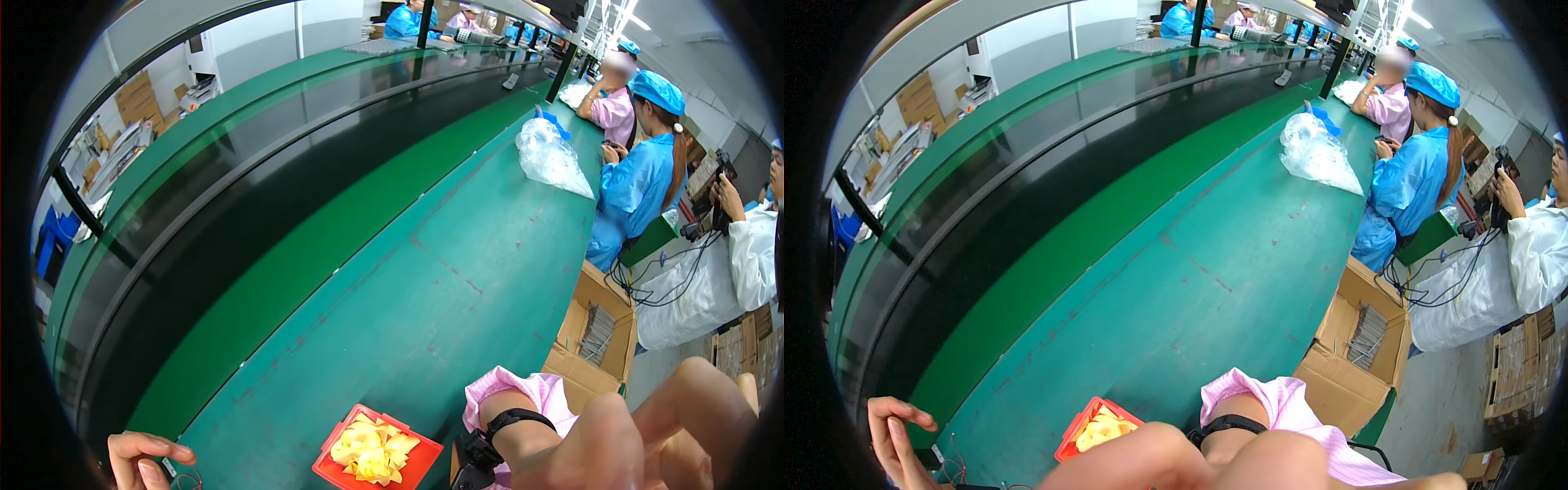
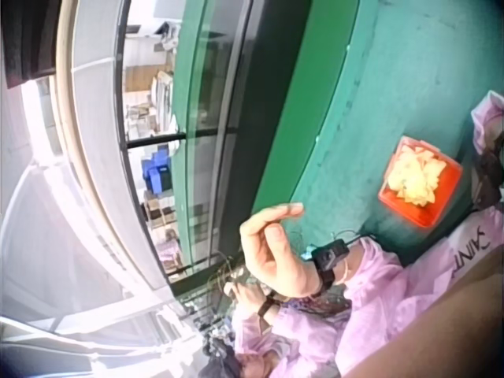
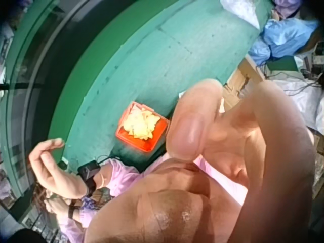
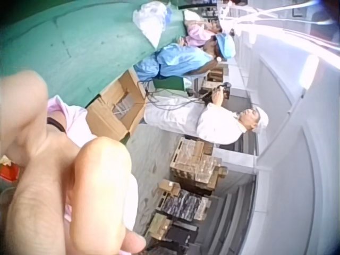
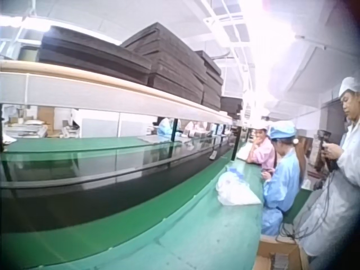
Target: Assembling electronic components by inserting blue batteries and wiring into white plastic housings.
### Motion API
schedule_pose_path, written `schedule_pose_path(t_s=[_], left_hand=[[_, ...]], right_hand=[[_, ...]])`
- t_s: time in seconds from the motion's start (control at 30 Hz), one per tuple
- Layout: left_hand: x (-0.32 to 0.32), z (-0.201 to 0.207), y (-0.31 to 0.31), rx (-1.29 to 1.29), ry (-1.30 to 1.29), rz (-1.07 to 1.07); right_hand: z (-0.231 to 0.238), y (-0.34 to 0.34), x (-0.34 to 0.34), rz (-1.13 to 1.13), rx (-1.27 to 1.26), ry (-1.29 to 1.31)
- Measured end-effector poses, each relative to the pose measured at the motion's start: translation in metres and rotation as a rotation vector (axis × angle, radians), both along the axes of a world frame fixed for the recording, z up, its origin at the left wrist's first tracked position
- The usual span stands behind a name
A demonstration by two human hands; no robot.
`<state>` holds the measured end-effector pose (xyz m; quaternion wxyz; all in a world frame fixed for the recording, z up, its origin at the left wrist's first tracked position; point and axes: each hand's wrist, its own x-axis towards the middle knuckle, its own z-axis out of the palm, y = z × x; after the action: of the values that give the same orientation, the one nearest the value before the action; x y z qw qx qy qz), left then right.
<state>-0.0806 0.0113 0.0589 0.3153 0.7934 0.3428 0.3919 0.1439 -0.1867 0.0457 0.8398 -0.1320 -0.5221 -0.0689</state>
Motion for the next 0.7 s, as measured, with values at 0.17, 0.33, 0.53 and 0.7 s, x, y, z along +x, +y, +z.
schedule_pose_path(t_s=[0.17,0.33,0.53,0.7], left_hand=[[0.007,0.019,-0.016,-0.099,-0.028,-0.08],[0.005,0.019,-0.017,-0.114,0.0,-0.101],[-0.001,0.022,-0.019,-0.158,0.015,-0.106],[-0.004,0.028,-0.031,-0.136,0.008,-0.084]], right_hand=[[0.003,0.002,0.0,0.013,0.003,-0.008],[0.002,0.004,0.0,0.028,0.011,-0.004],[0.001,0.008,-0.007,0.051,0.03,-0.003],[0.012,-0.004,-0.015,0.049,0.075,0.006]])
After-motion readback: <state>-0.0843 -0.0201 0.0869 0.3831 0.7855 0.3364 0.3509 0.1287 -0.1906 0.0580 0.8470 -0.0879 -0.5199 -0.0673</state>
